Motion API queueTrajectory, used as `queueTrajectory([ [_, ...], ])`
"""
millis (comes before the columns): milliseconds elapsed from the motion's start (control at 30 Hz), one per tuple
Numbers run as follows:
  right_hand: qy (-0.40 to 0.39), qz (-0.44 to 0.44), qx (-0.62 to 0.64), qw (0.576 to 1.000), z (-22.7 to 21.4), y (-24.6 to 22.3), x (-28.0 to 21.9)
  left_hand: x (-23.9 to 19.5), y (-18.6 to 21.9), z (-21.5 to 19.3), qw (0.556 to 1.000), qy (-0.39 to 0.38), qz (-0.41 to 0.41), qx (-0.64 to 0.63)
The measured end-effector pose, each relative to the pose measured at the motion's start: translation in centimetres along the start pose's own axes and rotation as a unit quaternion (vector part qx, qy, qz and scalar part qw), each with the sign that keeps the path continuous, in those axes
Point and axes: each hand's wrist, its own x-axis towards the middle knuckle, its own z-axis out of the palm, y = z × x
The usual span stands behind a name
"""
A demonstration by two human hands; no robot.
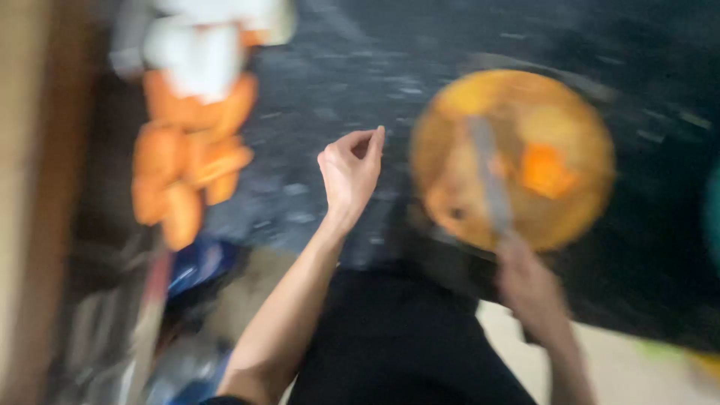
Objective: Julienning carrot slices on a wooden cutting board using a large knife.
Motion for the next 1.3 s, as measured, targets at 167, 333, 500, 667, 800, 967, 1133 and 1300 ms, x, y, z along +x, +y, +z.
queueTrajectory([
  [167,0.023,-0.059,0.058,0.996,-0.1,3.6,1.7,0.3,-11.8,-16.5,0.934,0.301,-0.08,0.178],
  [333,0.081,-0.065,-0.012,0.995,-0.6,2.3,1.6,-2.4,-22.0,-25.1,0.87,0.371,-0.224,0.237],
  [500,0.059,-0.064,0.042,0.995,-0.3,0.3,0.5,-3.4,-20.4,-25.1,0.829,0.295,-0.393,-0.265],
  [667,0.069,-0.081,0.067,0.992,-0.3,2.1,2.0,-4.9,-19.1,-27.3,0.811,0.301,-0.39,-0.316],
  [800,0.034,-0.043,0.183,0.982,0.0,5.6,3.5,-4.6,-14.7,-29.3,0.895,0.169,-0.346,-0.227],
  [967,0.041,-0.02,0.245,0.969,-1.8,2.7,0.7,2.3,-2.2,-18.7,0.96,-0.165,-0.21,-0.085],
  [1133,0.084,-0.016,0.2,0.976,-2.2,1.9,0.2,5.9,2.7,1.4,0.867,-0.493,0.076,0.009],
  [1300,0.091,-0.005,0.23,0.969,-1.4,1.3,-0.5,8.9,6.5,19.0,0.7,-0.653,0.245,0.152],
])
